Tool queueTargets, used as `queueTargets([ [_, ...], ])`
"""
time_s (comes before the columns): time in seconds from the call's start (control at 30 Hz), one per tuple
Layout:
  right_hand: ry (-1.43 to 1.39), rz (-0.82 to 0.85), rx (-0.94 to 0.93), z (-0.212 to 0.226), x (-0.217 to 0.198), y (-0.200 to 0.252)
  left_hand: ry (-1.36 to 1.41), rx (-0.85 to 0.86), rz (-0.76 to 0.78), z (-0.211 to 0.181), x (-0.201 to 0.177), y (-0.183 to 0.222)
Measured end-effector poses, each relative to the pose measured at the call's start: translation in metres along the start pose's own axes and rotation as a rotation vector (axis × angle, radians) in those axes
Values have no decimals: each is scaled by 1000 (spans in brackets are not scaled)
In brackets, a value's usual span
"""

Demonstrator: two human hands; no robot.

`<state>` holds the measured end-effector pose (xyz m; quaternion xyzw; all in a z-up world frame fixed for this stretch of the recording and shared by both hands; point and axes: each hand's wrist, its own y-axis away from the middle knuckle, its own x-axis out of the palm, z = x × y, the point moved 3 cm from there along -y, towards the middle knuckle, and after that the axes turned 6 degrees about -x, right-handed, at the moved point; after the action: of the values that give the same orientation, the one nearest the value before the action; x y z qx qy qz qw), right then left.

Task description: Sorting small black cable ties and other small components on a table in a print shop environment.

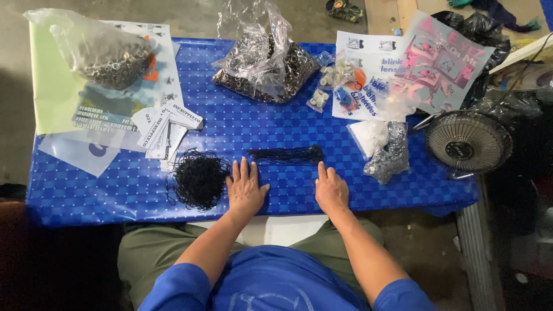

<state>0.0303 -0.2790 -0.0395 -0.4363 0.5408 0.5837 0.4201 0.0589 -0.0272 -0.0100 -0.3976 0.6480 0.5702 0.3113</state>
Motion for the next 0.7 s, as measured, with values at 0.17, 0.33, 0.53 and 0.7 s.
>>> queueTargets([
  [0.17, 52, -13, -4, 1, -2, 7, 4, 3, -5, 2, 2, 3],
  [0.33, 3, -153, -72, 9, -2, 15, -10, 48, -64, 1, -11, 13],
  [0.53, 20, 15, 6, 12, 1, 0, -137, 298, -88, -2, 25, -4],
  [0.7, -96, 125, 54, 15, -10, -4, -107, 240, -11, -9, -3, 3],
])
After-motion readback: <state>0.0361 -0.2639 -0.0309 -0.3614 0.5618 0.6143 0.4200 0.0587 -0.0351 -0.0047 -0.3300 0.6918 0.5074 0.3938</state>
